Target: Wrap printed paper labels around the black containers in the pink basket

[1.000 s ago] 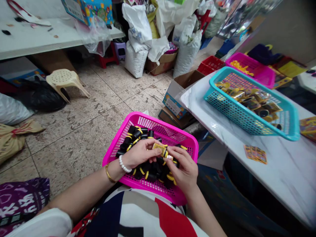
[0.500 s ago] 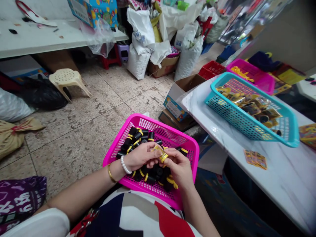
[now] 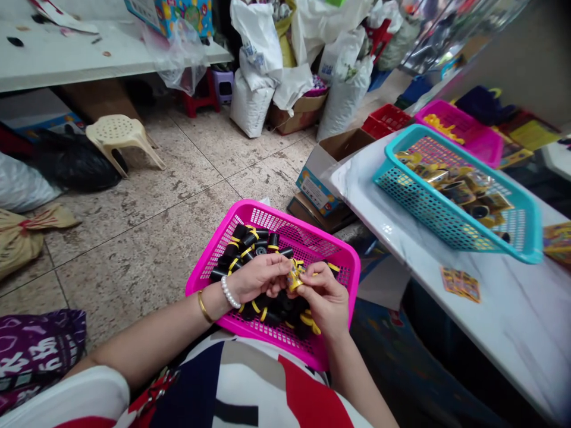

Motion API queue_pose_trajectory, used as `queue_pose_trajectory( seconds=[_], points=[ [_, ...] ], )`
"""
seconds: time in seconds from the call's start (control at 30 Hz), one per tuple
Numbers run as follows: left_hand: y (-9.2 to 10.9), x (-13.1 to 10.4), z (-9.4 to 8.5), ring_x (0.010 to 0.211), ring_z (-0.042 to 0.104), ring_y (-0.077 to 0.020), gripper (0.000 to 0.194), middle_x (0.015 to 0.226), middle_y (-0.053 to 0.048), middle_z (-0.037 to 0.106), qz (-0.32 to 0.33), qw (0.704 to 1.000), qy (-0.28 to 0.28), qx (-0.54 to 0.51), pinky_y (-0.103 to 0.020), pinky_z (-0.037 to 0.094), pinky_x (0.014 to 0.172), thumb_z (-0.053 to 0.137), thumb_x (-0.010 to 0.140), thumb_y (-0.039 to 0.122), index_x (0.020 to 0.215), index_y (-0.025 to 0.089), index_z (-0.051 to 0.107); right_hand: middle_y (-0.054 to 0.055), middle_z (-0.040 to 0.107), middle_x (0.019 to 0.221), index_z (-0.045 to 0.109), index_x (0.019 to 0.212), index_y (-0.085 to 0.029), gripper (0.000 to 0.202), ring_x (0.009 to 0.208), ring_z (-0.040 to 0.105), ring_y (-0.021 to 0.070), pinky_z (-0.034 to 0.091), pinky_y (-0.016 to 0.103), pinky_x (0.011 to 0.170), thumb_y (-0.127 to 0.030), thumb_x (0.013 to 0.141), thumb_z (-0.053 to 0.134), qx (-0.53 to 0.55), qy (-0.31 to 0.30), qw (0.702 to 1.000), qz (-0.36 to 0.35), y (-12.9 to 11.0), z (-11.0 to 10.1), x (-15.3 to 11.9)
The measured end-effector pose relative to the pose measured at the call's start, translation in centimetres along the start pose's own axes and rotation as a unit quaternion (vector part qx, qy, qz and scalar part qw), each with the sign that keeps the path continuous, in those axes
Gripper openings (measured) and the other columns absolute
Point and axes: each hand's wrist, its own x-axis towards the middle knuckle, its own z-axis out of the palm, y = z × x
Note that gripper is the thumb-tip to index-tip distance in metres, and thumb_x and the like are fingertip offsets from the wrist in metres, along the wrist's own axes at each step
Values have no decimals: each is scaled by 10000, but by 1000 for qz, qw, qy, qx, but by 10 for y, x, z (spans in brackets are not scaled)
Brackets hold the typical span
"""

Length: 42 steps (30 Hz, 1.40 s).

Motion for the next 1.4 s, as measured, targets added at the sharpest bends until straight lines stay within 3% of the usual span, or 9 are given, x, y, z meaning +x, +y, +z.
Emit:
queue_pose_trajectory(
  seconds=[0.13,0.4,0.6,0.77,0.97,1.07,1.17,1.3,1.4],
  points=[
    [-1,0,0,416,426,-41,385,583,15,562,-10,1000,12,21,-149,305,380,690,756,492,764,147,517,19,514,923,731,864,-297,118,660,616,143,584,346,569,-219,775,719,-17,-26,1000,0,3,1,-2],
    [0,-1,1,494,525,-53,325,639,15,594,33,998,46,27,-139,396,433,752,721,355,871,126,577,62,575,1001,676,1052,-292,301,858,606,201,557,332,694,-214,767,733,-214,56,974,-46,-3,5,-11],
    [-2,-2,-4,437,528,-53,356,644,4,616,-6,1000,-23,-6,-139,385,381,741,737,392,896,120,576,32,569,978,693,1009,-270,280,730,625,159,570,293,576,-236,739,761,5,-40,996,77,-3,-3,-4],
    [-2,-4,-5,395,521,-53,393,653,-33,658,-20,997,-65,-22,-138,397,356,702,760,472,874,122,565,1,529,911,712,827,-250,75,527,588,96,502,236,388,-231,759,739,87,-15,993,76,5,-4,-1],
    [-4,-2,-4,321,472,-48,419,558,-2,607,-33,999,-3,13,-122,349,291,667,763,530,781,134,533,85,516,1212,602,1200,-303,499,872,622,190,574,329,707,-220,735,759,-136,-54,989,-13,-9,0,-3],
    [-5,-4,1,341,493,-55,417,605,15,608,-16,999,15,25,-126,358,298,622,794,545,891,152,523,92,596,1128,613,1176,-270,434,966,612,225,554,341,777,-178,761,700,-280,-93,952,-86,-14,0,-7],
    [-8,-6,4,378,526,-72,434,709,-19,662,-18,998,35,44,-141,362,310,558,831,562,1032,182,501,72,672,989,657,1080,-237,297,896,642,207,551,340,787,-160,795,621,-366,-77,917,-137,-24,-20,13],
    [-11,-5,0,428,537,-76,372,776,-34,689,-22,996,-2,92,-156,367,356,597,829,506,1045,210,535,48,691,838,668,1051,-203,271,724,663,186,579,342,678,-338,818,638,-360,167,904,-158,-86,-90,80],
    [-11,-5,0,436,518,-61,338,779,-23,669,-5,991,-14,133,-157,363,368,632,812,477,975,187,572,74,686,953,563,1234,-199,476,638,682,185,569,316,496,-470,843,571,-281,238,919,-142,-135,-146,118]
  ],
)
